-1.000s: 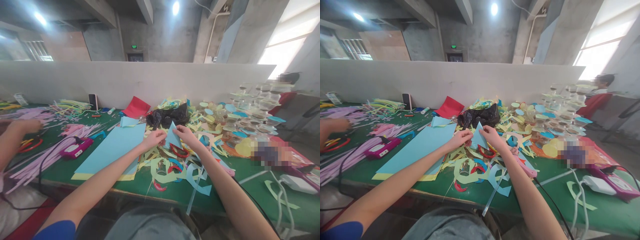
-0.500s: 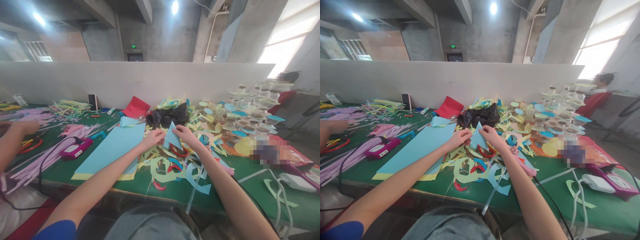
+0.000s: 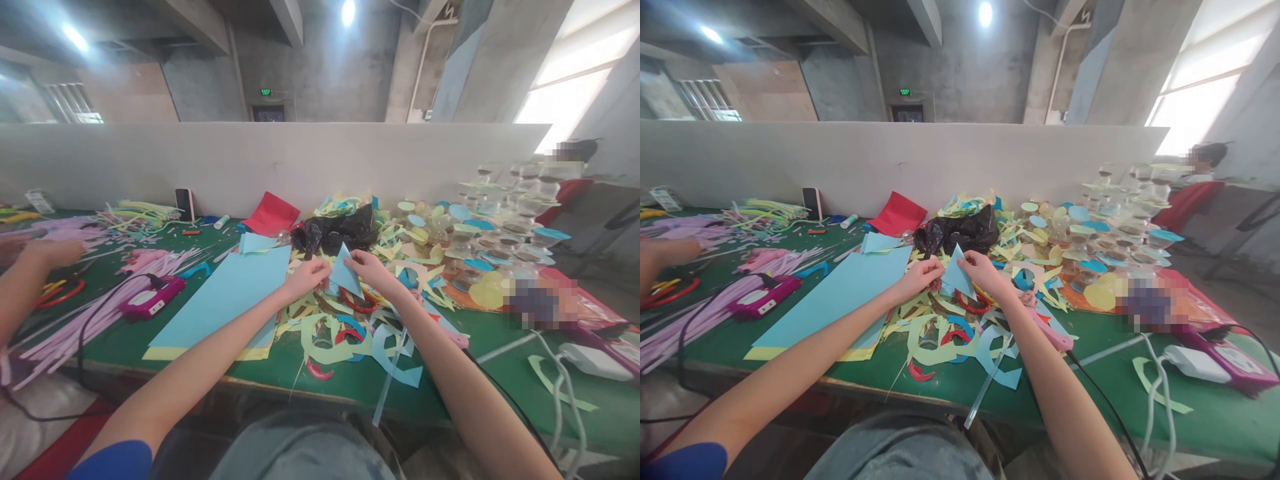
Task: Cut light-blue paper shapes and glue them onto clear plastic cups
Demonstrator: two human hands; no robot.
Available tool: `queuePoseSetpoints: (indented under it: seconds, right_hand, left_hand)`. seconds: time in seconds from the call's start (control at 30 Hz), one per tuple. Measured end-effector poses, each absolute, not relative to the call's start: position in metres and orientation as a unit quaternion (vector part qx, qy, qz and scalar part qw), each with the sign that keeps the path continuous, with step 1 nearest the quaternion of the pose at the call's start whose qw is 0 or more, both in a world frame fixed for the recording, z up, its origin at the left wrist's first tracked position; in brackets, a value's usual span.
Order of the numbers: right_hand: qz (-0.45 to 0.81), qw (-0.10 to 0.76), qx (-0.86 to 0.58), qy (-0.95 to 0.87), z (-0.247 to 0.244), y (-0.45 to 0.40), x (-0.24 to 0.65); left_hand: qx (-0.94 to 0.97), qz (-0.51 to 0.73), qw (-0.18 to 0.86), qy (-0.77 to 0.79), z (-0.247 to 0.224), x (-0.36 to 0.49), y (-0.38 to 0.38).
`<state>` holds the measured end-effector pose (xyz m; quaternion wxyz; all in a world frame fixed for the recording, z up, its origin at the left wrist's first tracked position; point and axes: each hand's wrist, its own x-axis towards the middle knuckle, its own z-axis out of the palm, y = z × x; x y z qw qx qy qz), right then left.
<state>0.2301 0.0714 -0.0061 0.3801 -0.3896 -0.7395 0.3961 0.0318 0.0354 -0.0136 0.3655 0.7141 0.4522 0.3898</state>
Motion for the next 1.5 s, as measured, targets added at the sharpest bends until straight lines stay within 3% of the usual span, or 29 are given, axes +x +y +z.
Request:
queuePoseSetpoints:
  seconds: [0.27, 1.0, 1.5]
  right_hand:
    - [0.382, 0.383, -0.392, -0.744, -0.006, 0.073, 0.232]
    - [0.411, 0.394, -0.401, -0.718, -0.001, 0.07, 0.234]
    - [0.398, 0.396, -0.388, -0.73, -0.008, 0.075, 0.23]
  left_hand:
    - [0.721, 0.394, 0.312, 0.477, -0.007, 0.033, 0.03]
    - [0.721, 0.395, 0.306, 0.481, -0.021, 0.029, 0.04]
    - [0.786, 0.302, 0.272, 0.467, -0.014, 0.033, 0.032]
